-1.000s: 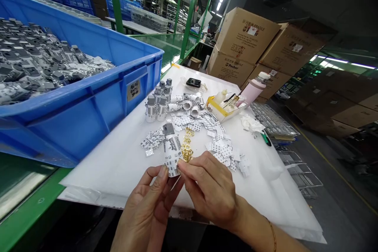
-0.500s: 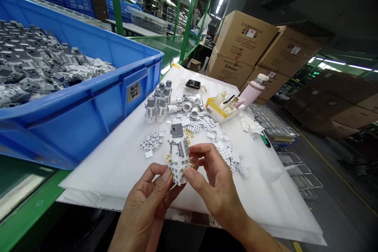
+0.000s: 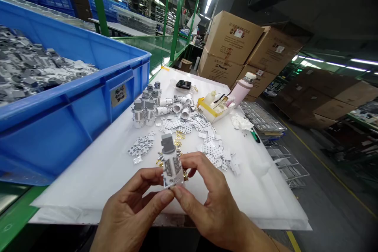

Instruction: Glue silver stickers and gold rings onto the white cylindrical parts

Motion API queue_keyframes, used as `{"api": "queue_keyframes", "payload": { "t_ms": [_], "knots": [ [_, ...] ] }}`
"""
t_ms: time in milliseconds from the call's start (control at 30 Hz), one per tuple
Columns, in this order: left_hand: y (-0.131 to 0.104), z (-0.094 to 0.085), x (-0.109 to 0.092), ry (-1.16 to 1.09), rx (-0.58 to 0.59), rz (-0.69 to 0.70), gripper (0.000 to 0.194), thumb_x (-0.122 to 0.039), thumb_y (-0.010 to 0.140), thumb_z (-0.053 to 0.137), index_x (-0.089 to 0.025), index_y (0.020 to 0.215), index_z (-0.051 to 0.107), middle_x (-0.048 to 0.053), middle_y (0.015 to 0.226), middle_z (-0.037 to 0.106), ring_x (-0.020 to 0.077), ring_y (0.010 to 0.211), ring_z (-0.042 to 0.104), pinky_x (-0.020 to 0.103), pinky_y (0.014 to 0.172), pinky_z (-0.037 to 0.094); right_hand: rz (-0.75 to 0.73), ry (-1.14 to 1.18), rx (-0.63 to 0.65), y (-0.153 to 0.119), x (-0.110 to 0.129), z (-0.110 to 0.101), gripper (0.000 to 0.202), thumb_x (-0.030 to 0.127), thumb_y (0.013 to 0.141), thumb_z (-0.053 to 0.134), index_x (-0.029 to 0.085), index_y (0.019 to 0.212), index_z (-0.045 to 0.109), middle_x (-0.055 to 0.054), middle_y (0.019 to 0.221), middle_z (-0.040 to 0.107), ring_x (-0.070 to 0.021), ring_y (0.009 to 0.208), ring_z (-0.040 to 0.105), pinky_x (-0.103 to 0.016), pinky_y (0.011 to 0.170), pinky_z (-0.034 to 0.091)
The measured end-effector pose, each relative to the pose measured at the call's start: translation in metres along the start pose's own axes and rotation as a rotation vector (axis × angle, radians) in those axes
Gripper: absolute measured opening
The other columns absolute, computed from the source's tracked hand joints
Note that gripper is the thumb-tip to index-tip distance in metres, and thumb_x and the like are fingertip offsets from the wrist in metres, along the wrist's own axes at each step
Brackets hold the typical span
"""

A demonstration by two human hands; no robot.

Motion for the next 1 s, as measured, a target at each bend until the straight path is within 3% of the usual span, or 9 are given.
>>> {"api": "queue_keyframes", "payload": {
  "t_ms": [100, 233, 367, 433, 567, 700, 867, 1000],
  "knots": [
    [-0.002, -0.008, -0.002, 0.159, -0.059, 0.05, 0.03, -0.046, 0.065, 0.086, -0.03, 0.088, 0.076, 0.001, 0.092, 0.079, 0.0221, 0.082, 0.074, 0.018, 0.068, 0.056, -0.044, -0.039, 0.08, -0.003, 0.0, -0.001, 0.029, 0.018, 0.089, 0.062, 0.017, 0.118, 0.059, -0.01, 0.117, 0.063, -0.0212, 0.107, 0.058, -0.033, 0.087, 0.051],
    [-0.014, -0.005, -0.032, 0.435, -0.165, 0.401, 0.029, -0.038, 0.067, 0.086, -0.033, 0.094, 0.078, 0.0, 0.096, 0.079, 0.0235, 0.087, 0.072, 0.023, 0.084, 0.052, 0.05, 0.078, 0.093, -0.013, -0.017, -0.008, 0.036, 0.02, 0.089, 0.065, 0.025, 0.123, 0.058, -0.005, 0.118, 0.062, -0.0189, 0.104, 0.058, -0.029, 0.087, 0.051],
    [-0.022, 0.012, -0.052, 0.446, -0.113, 0.668, 0.028, -0.024, 0.07, 0.085, -0.032, 0.096, 0.08, 0.001, 0.092, 0.079, 0.0252, 0.09, 0.07, 0.027, 0.086, 0.05, 0.243, 0.273, 0.021, -0.024, -0.039, -0.017, 0.043, 0.037, 0.088, 0.07, 0.031, 0.129, 0.058, -0.003, 0.115, 0.064, -0.0179, 0.096, 0.061, -0.029, 0.086, 0.051],
    [-0.022, 0.018, -0.054, 0.475, -0.082, 0.741, 0.03, -0.02, 0.07, 0.084, -0.031, 0.097, 0.079, 0.002, 0.09, 0.079, 0.0248, 0.089, 0.069, 0.028, 0.086, 0.049, 0.285, 0.304, -0.042, -0.025, -0.042, -0.022, 0.035, 0.039, 0.089, 0.07, 0.03, 0.121, 0.063, -0.003, 0.108, 0.064, -0.0156, 0.089, 0.061, -0.025, 0.082, 0.052],
    [-0.024, 0.024, -0.054, 0.594, -0.063, 0.83, 0.03, -0.02, 0.073, 0.082, -0.028, 0.101, 0.076, 0.002, 0.091, 0.078, 0.0228, 0.087, 0.07, 0.027, 0.085, 0.049, 0.272, 0.31, -0.105, -0.023, -0.038, -0.026, 0.021, 0.034, 0.089, 0.07, 0.026, 0.108, 0.067, 0.001, 0.085, 0.061, -0.0112, 0.074, 0.058, -0.019, 0.07, 0.051],
    [-0.029, 0.024, -0.052, 0.689, -0.067, 0.897, 0.028, -0.021, 0.077, 0.08, -0.027, 0.102, 0.069, 0.001, 0.091, 0.076, 0.0213, 0.089, 0.069, 0.027, 0.084, 0.049, 0.284, 0.312, -0.124, -0.023, -0.04, -0.027, 0.023, 0.036, 0.089, 0.069, 0.025, 0.11, 0.067, 0.002, 0.082, 0.062, -0.0098, 0.07, 0.058, -0.016, 0.064, 0.049],
    [-0.027, 0.025, -0.041, 0.847, -0.008, 0.919, 0.044, -0.033, 0.087, 0.071, -0.021, 0.126, 0.055, 0.006, 0.108, 0.07, 0.0216, 0.104, 0.064, 0.03, 0.091, 0.049, 0.399, 0.264, -0.179, -0.03, -0.049, -0.031, 0.022, 0.043, 0.094, 0.063, 0.024, 0.103, 0.069, 0.004, 0.067, 0.059, -0.0094, 0.062, 0.057, -0.017, 0.061, 0.048],
    [-0.025, 0.025, -0.038, 0.897, 0.015, 0.919, 0.044, -0.039, 0.088, 0.069, -0.021, 0.124, 0.054, 0.006, 0.11, 0.067, 0.0214, 0.105, 0.062, 0.031, 0.088, 0.05, 0.389, 0.252, -0.182, -0.033, -0.05, -0.03, 0.023, 0.043, 0.095, 0.062, 0.024, 0.105, 0.068, 0.004, 0.066, 0.059, -0.0094, 0.062, 0.056, -0.017, 0.061, 0.047]
  ]
}}
Point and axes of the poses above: each hand's wrist, its own y-axis towards the middle knuckle, its own z-axis out of the palm, x = y × z, the point moved 8 cm from there along y, towards the middle knuckle
